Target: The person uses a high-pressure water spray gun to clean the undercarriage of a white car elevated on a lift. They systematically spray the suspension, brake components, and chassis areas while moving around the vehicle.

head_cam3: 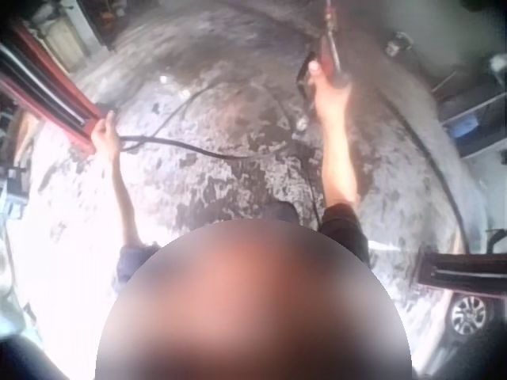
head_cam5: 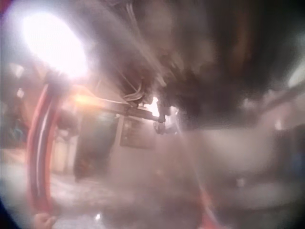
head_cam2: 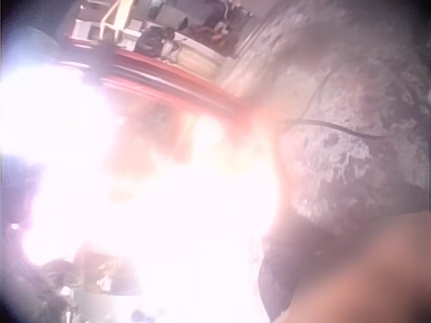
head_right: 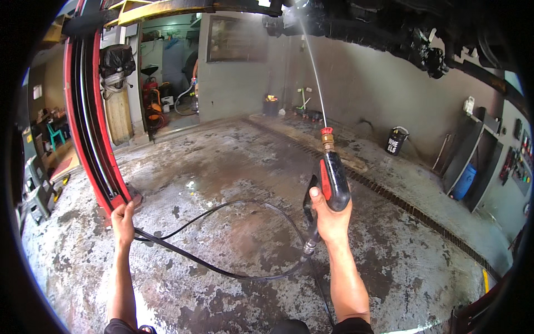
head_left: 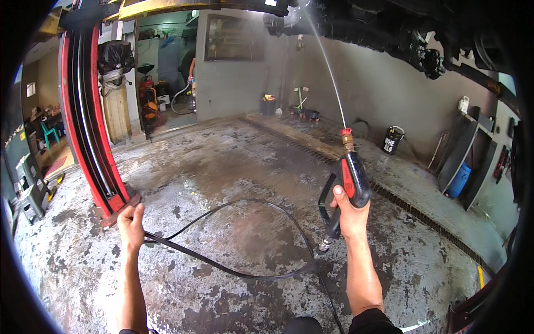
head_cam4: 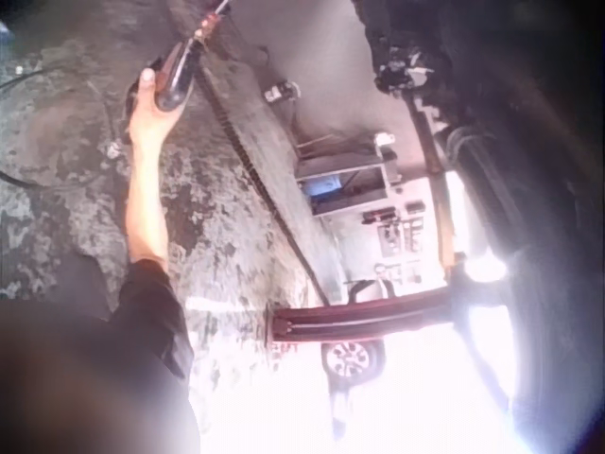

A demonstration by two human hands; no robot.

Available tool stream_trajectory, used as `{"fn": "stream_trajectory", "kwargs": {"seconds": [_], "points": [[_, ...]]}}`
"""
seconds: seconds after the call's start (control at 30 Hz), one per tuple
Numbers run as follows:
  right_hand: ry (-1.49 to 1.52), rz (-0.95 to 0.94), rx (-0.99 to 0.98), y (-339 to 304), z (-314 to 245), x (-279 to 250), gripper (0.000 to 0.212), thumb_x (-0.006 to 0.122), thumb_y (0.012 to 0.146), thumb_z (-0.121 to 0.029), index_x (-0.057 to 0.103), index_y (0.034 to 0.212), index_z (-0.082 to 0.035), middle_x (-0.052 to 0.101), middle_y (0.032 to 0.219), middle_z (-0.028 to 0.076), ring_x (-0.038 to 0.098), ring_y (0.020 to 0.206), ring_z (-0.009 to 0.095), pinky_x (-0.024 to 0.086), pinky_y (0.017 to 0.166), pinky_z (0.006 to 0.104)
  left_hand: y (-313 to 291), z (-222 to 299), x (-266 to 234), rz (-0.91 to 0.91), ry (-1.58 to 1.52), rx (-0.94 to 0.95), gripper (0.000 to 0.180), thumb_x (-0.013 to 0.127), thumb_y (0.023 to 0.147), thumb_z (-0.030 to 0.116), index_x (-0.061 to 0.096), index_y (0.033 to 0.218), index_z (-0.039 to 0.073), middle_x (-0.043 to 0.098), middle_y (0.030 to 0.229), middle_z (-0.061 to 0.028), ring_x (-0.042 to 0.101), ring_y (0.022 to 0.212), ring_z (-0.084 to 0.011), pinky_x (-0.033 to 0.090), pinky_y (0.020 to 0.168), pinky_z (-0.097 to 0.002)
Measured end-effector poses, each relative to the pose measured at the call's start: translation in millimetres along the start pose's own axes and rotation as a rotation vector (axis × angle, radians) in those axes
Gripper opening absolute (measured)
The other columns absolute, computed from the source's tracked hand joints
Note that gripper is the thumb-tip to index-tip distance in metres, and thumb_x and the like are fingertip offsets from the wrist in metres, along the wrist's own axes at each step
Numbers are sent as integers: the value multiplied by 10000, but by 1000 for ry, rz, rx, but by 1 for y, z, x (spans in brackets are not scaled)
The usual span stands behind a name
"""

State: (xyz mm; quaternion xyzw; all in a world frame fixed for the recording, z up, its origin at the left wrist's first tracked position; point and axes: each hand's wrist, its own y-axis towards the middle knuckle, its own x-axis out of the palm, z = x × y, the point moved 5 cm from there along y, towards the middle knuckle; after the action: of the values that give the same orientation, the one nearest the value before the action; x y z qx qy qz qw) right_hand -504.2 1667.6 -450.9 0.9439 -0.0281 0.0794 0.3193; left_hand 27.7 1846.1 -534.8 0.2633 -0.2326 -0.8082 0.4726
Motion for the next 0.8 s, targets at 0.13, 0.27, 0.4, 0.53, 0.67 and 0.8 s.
{"fn": "stream_trajectory", "kwargs": {"seconds": [0.13,0.27,0.4,0.53,0.67,0.8], "points": [[-79,30,-84,-14,-23,30,664,825,869,-287,464,1365,-32,573,889,8,538,672,79,467,581,248,17,2,3,37,-175,131,500,686,959,156,317,633,66,291,619,34,261,595,-79,224,520,-321],[-224,110,-138,-24,-49,47,670,801,886,-212,448,1434,-58,587,933,1,511,650,69,446,553,245,21,11,14,-14,-138,120,475,727,917,192,391,630,20,363,569,-20,319,565,-98,278,505,-333],[-273,192,-128,-51,-74,70,653,809,877,-193,474,1421,-56,595,941,-5,488,615,49,424,524,233,38,23,7,-43,-179,189,475,742,898,232,410,638,12,378,546,-50,337,548,-120,308,504,-343],[-365,196,-158,-89,-101,107,688,827,865,-207,471,1427,-32,611,1080,16,559,859,86,477,768,257,54,32,-13,-66,-255,222,474,736,908,268,440,646,5,397,539,-68,347,528,-135,330,495,-347],[-444,205,-216,-123,-123,145,724,842,852,-237,470,1432,-14,617,1221,48,575,1089,125,462,982,291,49,38,-29,-195,-221,226,463,743,897,328,504,644,22,497,533,-111,453,492,-194,402,515,-365],[-501,216,-248,-149,-152,167,679,840,855,-233,502,1402,-14,630,1201,39,579,1072,120,466,967,287,37,37,-52,-353,-185,287,458,738,872,356,490,630,56,554,579,-122,579,550,-303,453,550,-415]]}}
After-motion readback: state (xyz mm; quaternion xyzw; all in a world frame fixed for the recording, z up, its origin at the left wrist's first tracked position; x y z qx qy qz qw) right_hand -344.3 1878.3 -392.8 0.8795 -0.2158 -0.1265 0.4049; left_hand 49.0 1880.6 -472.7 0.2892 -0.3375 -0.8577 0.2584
